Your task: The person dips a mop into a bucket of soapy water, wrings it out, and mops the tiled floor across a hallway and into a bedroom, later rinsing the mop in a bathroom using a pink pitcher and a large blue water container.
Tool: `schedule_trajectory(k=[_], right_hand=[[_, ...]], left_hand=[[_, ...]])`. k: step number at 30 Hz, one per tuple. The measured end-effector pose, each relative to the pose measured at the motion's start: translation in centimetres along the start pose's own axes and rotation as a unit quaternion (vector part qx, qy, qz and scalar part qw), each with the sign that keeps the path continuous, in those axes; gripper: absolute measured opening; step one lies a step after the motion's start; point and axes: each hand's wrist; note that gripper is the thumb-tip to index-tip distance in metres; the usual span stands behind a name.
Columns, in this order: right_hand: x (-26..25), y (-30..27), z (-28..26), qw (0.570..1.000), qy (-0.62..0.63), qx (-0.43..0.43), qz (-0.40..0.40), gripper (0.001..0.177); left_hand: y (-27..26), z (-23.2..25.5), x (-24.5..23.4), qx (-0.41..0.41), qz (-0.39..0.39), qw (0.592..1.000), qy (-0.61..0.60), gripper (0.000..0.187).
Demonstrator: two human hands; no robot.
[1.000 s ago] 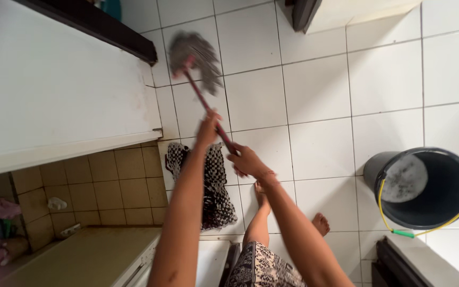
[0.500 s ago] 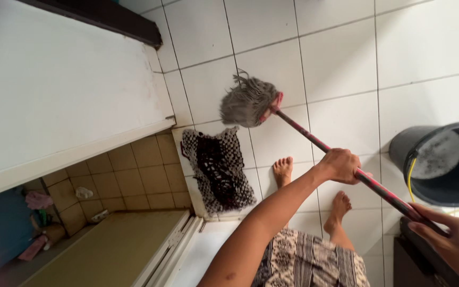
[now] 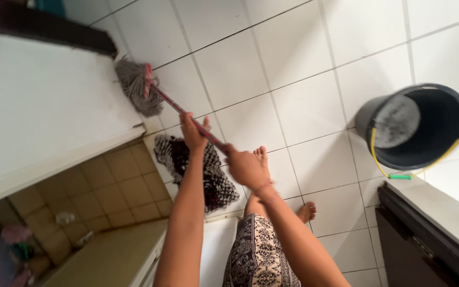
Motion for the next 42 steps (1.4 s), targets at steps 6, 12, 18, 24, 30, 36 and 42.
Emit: schedule_trajectory(k=[6,12,18,24,30,36,42], right_hand=[[-8.3,-15.2,18.6,0.989,0.08,0.018,0.126,0.037],[5.8,-32.5,36.9,0.873,0.386,0.296,-0.028,0.043],[13.9,-35.4,39.5,0.586,0.776,0.19,-0.135,0.052],[3.2,-25.1,31.0,0.562,0.807,0.172,-0.052,0.045],[-13.6,-1.6,33.6,0.542,0.839,0.005,0.032,0.022],[-21.2,4.6,37.4,0.315,0.939,-0.092,-0.102,0.006],[-16.8,-13.2,34.3,0.148,0.985,0.015,-0.086,0.007]], left_hand=[[-15.6,13.9,14.0,0.336,0.0,0.942,0.001,0.033],[-38.9,23.0,17.5,0.397,-0.258,0.881,0.025,0.045],[-44.3,24.1,15.4,0.407,-0.332,0.85,-0.026,0.029],[-30.2,26.9,19.5,0.478,-0.221,0.842,0.119,0.058],[-8.0,37.9,25.9,0.385,-0.185,0.893,0.139,0.092],[-2.2,46.5,26.0,0.451,-0.232,0.86,0.054,0.094],[-16.0,46.2,25.6,0.466,-0.215,0.855,-0.079,0.028]])
Point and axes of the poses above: each hand's wrist, its own y-axis towards the middle knuckle, its own x-axis out of the palm, z = x × y, and after that the axes turned 5 degrees about x, right-handed
